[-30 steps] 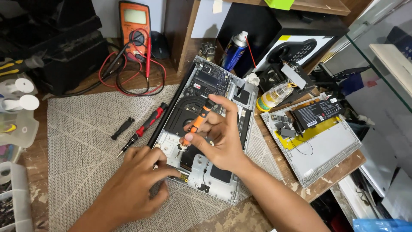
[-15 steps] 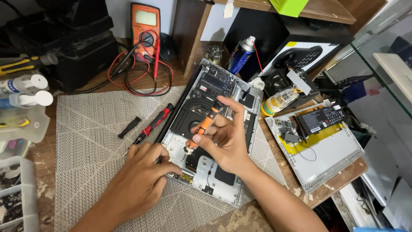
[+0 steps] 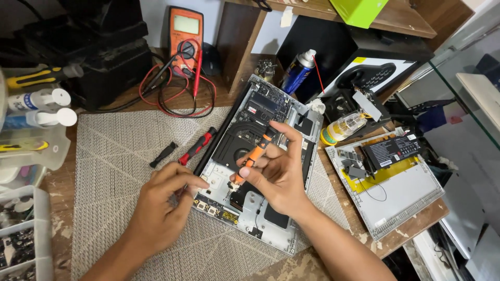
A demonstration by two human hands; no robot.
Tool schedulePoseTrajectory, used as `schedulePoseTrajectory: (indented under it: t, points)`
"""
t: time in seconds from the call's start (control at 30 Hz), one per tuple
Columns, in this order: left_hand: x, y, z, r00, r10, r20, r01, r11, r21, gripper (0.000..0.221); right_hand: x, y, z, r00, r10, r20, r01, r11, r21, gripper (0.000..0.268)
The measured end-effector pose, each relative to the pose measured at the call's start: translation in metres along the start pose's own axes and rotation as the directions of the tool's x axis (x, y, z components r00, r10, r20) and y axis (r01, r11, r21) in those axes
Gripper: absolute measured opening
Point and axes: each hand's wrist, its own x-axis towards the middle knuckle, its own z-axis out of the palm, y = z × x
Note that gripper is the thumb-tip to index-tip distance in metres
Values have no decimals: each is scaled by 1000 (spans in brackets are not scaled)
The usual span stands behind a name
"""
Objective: Fastening screws on a laptop motherboard using a precision screwdriver during a repair process.
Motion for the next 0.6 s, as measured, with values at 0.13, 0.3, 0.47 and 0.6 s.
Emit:
schedulePoseTrajectory:
  t: [0.13, 0.3, 0.47, 0.6]
  points:
    - [0, 1, 0, 997, 72, -16, -71, 997, 27, 22, -1, 0, 2, 1000, 14, -16, -14, 1000, -7, 76]
    - [-1, 0, 1, 999, 32, -4, -32, 997, 75, 11, -1, 1, 3, 1000, 18, -20, -18, 1000, 7, 77]
    - [0, 5, -2, 999, 36, -2, -36, 999, 29, 16, -2, 1, 3, 999, 22, -28, -21, 1000, 12, 78]
    - [1, 16, -6, 998, 0, 57, -1, 1000, 21, 21, -3, 3, 3, 1000, 18, -11, -18, 1000, 3, 79]
